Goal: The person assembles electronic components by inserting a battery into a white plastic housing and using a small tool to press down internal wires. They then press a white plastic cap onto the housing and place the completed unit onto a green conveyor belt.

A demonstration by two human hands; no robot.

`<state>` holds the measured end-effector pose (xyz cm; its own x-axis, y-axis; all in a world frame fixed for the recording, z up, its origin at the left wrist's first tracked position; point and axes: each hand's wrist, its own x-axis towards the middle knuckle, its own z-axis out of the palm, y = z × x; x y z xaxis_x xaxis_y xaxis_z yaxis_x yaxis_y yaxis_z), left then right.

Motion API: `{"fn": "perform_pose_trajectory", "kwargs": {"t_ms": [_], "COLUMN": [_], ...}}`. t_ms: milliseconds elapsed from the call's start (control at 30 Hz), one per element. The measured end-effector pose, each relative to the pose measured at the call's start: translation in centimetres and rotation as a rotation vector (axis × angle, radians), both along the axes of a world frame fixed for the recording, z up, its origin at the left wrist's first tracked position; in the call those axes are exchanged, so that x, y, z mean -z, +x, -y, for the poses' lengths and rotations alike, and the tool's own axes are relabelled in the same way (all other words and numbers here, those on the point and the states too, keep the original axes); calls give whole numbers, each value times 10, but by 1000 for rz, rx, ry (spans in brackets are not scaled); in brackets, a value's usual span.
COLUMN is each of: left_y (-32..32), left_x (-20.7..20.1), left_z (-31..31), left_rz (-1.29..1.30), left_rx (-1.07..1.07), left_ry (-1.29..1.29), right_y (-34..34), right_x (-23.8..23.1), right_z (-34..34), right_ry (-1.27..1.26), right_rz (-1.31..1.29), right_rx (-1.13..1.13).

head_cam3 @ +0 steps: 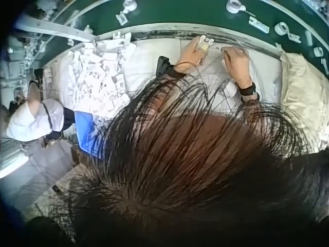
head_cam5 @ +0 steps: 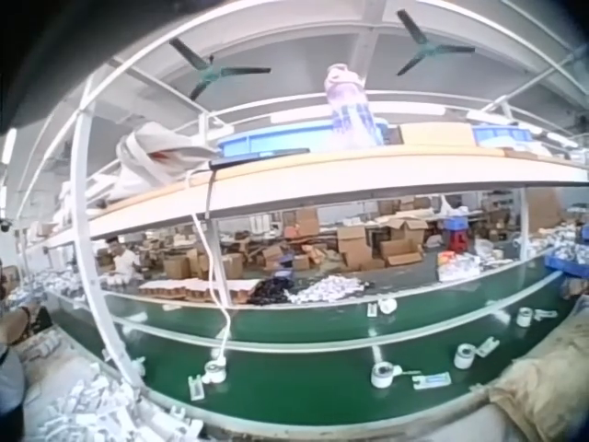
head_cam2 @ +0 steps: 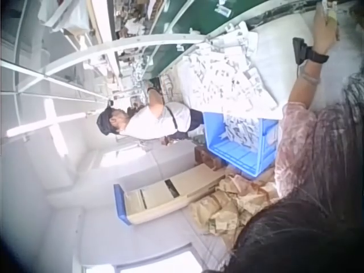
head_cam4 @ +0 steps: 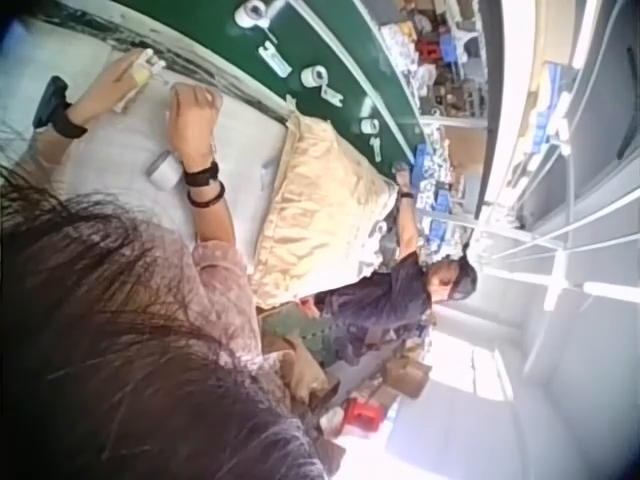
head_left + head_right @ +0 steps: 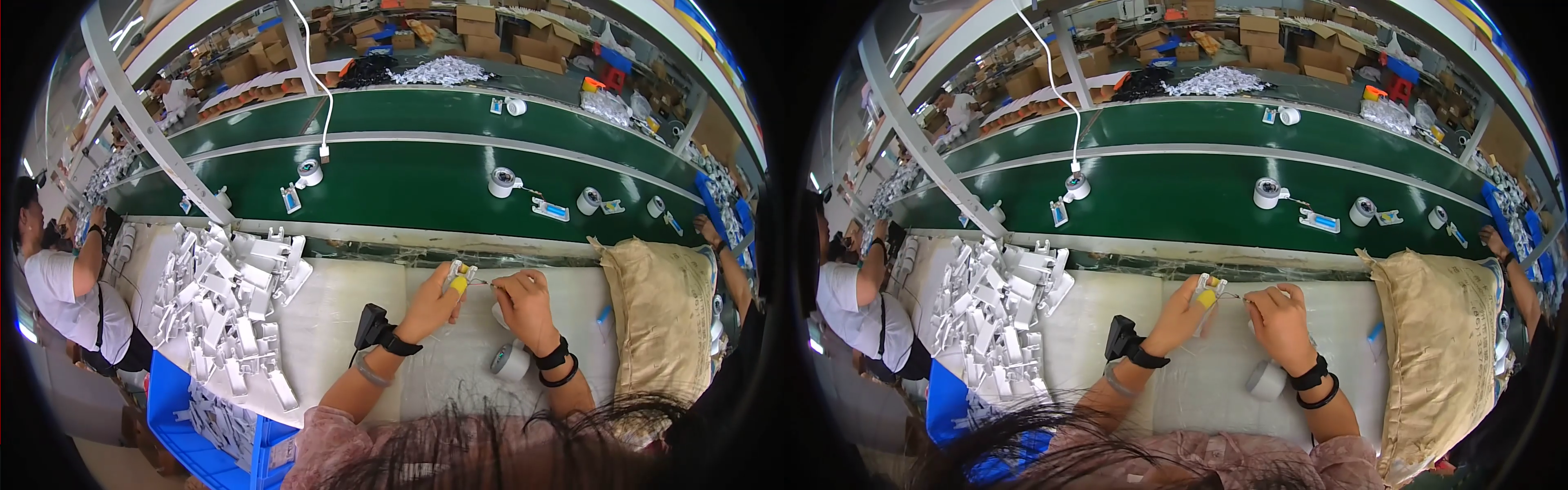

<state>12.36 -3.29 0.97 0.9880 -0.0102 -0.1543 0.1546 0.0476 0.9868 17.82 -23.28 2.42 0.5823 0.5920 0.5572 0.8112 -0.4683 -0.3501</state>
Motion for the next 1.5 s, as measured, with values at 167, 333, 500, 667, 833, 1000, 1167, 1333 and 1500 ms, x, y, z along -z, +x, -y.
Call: {"fn": "perform_pose_trajectory", "kwargs": {"t_ms": [167, 333, 500, 667, 833, 1000, 1167, 1333, 1500], "left_y": [2, 0, -2, -3, -5, -10, -10, -11, -13], "left_x": [15, 7, 1, 5, 10, 1, 3, 2, 2], "left_z": [4, 12, 12, 10, 16, 19, 24, 26, 29], "left_rz": [35, 69, 25, 32, 225, 229, 313, 335, 368], "left_rx": [-56, -27, 44, 91, 35, 95, 57, 66, 41], "left_ry": [-138, 46, -18, -238, -22, -9, 41, 52, 87], "right_y": [-2, -3, -5, -9, -5, -7, -8, -6, -5], "right_x": [0, -1, 3, -2, 4, 5, 0, 1, 6], "right_z": [-8, -6, -10, -9, -4, -5, -6, -5, -3], "right_ry": [165, 284, 338, 313, 243, 291, 284, 284, 294], "right_rz": [102, 39, -81, -30, 18, 58, 101, 115, 112], "right_rx": [110, -19, -124, -153, -182, -119, -124, -118, -117]}}
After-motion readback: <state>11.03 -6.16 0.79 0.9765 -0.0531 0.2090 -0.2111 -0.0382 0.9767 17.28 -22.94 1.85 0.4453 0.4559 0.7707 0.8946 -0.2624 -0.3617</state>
